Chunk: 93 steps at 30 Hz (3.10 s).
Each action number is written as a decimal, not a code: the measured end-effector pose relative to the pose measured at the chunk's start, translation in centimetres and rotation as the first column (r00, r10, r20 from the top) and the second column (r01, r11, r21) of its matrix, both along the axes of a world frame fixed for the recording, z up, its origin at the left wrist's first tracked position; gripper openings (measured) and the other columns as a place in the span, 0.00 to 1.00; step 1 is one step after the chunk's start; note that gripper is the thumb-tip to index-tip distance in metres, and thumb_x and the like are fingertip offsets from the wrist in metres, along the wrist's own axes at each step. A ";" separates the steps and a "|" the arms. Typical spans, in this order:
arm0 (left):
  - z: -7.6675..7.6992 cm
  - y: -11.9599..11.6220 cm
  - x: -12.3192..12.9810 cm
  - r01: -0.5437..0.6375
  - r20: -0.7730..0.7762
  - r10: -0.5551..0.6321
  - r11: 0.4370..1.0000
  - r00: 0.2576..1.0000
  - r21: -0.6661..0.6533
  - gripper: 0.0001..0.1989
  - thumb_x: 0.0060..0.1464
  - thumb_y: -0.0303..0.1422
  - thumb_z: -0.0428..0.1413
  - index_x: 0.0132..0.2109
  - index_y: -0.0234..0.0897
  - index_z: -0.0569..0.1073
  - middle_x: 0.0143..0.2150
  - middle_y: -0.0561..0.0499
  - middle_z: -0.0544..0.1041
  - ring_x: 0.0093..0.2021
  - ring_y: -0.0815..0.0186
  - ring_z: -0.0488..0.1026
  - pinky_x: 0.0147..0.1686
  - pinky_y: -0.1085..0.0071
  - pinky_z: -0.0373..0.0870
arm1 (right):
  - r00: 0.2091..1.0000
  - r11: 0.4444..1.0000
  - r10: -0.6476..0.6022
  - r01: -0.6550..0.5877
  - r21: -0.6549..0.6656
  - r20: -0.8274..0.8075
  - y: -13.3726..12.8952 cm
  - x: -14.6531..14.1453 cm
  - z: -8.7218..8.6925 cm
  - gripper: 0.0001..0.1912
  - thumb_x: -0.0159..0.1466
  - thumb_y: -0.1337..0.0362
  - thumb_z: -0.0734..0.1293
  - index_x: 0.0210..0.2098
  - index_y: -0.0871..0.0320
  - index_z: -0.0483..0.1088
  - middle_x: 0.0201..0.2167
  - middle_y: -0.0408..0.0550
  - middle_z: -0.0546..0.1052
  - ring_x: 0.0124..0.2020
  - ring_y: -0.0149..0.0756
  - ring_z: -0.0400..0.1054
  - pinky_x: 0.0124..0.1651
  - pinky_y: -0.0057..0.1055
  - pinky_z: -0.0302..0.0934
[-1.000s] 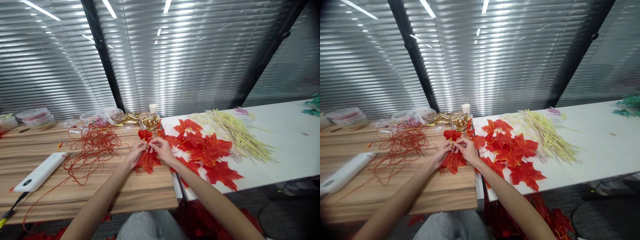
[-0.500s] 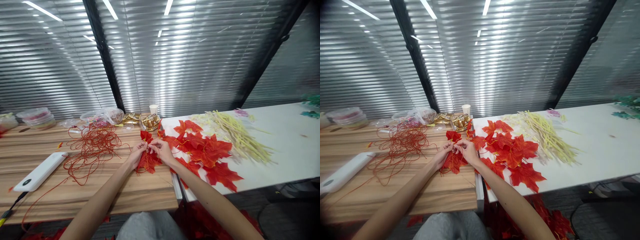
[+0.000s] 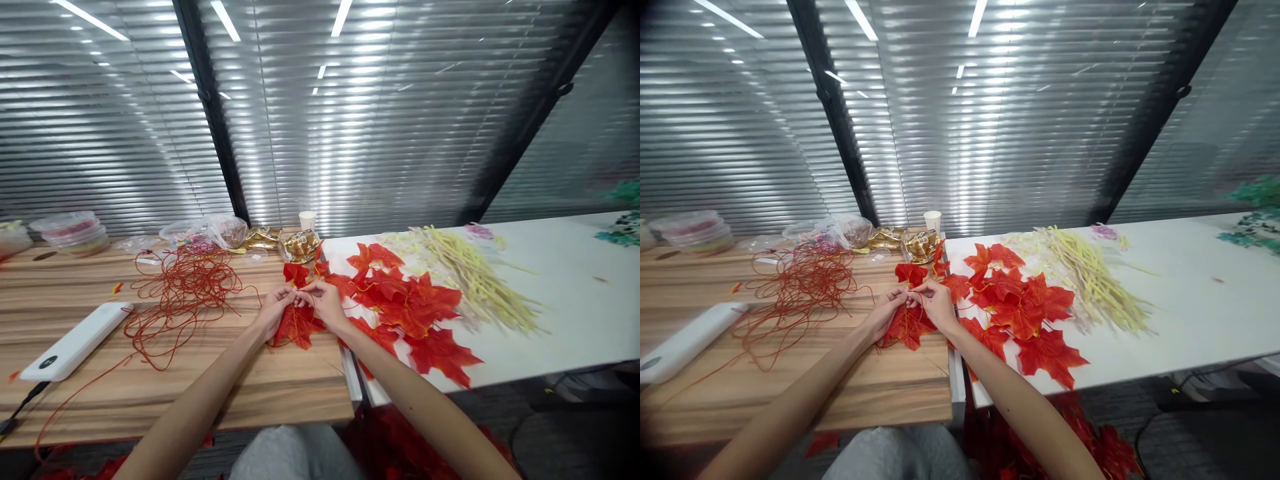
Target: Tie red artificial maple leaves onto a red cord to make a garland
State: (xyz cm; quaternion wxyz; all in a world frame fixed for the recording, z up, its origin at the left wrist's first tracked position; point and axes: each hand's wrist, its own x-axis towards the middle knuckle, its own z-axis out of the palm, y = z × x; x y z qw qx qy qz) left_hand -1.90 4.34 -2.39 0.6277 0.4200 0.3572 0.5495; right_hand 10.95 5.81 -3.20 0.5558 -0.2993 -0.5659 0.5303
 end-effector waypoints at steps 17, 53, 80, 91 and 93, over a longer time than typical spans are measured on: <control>-0.1 0.1 -0.4 -0.014 -0.037 0.016 0.999 0.999 0.033 0.11 0.40 0.34 0.63 0.30 0.32 0.71 0.24 0.54 0.72 0.21 0.76 0.63 0.25 0.79 0.59 | 0.926 0.926 -0.217 0.094 0.367 0.309 -0.1 0.8 0.2 0.07 0.57 0.65 0.63 0.28 0.58 0.73 0.27 0.48 0.74 0.29 0.35 0.67 0.34 0.31 0.62; -1.2 0.5 -1.1 -0.088 -0.318 0.151 0.975 0.936 0.205 0.12 0.38 0.36 0.62 0.28 0.33 0.72 0.26 0.50 0.73 0.26 0.69 0.69 0.32 0.71 0.65 | 0.822 0.813 -0.353 0.032 0.582 0.447 -0.2 1.0 -0.3 0.10 0.60 0.70 0.59 0.32 0.58 0.72 0.29 0.49 0.74 0.31 0.36 0.67 0.35 0.32 0.62; -1.6 0.8 -1.4 -0.166 -0.389 0.308 0.919 0.868 0.358 0.08 0.41 0.31 0.60 0.30 0.32 0.71 0.29 0.50 0.73 0.31 0.68 0.69 0.36 0.71 0.66 | 0.751 0.815 -0.398 0.027 0.579 0.526 -0.4 0.9 -0.1 0.12 0.63 0.65 0.57 0.28 0.59 0.69 0.26 0.47 0.71 0.27 0.33 0.64 0.33 0.28 0.57; -1.6 0.7 -1.2 -0.229 -0.312 0.309 0.936 0.898 0.267 0.11 0.38 0.32 0.62 0.32 0.33 0.72 0.31 0.49 0.74 0.33 0.67 0.70 0.39 0.68 0.66 | 0.763 0.820 -0.373 0.006 0.572 0.527 0.0 0.8 -0.7 0.13 0.64 0.64 0.56 0.33 0.58 0.71 0.29 0.48 0.72 0.29 0.34 0.66 0.34 0.29 0.60; -1.5 0.6 -1.1 -0.207 -0.322 0.285 0.944 0.903 0.255 0.12 0.38 0.32 0.62 0.32 0.32 0.72 0.30 0.50 0.74 0.32 0.67 0.70 0.39 0.69 0.66 | 0.762 0.827 -0.364 -0.001 0.563 0.536 0.0 0.8 -0.8 0.13 0.64 0.64 0.56 0.33 0.58 0.71 0.29 0.48 0.73 0.30 0.34 0.66 0.35 0.30 0.60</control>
